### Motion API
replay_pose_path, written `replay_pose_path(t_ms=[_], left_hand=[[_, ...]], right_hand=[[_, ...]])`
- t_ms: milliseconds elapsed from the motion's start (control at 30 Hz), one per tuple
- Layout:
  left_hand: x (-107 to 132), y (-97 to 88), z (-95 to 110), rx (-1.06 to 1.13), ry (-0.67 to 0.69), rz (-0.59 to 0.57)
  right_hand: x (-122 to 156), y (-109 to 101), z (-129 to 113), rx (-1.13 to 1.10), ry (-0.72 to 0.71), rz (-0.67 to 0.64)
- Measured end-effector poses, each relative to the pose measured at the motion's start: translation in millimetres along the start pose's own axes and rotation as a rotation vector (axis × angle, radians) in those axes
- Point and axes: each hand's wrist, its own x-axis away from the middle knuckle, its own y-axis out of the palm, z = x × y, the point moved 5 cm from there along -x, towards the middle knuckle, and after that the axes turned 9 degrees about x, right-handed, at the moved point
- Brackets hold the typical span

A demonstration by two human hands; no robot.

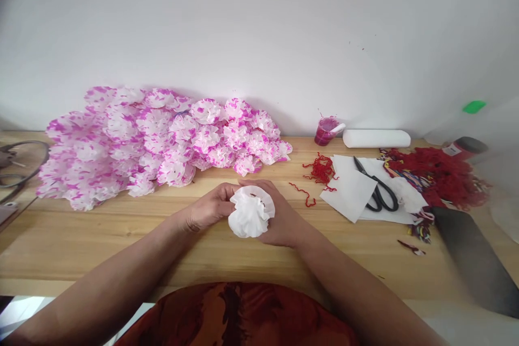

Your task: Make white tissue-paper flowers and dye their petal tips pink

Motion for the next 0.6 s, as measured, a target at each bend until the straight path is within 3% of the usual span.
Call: replay_pose_path(t_ms=[267,600], left_hand=[[-4.8,5.8,-14.2,0.157,-0.128,0.126],[-4.7,12.1,-12.5,0.210,-0.133,0.127]], right_hand=[[-5.6,0.4,2.6,-0.096,-0.013,0.096],[-2.5,7.3,5.6,-0.192,0.151,0.112]])
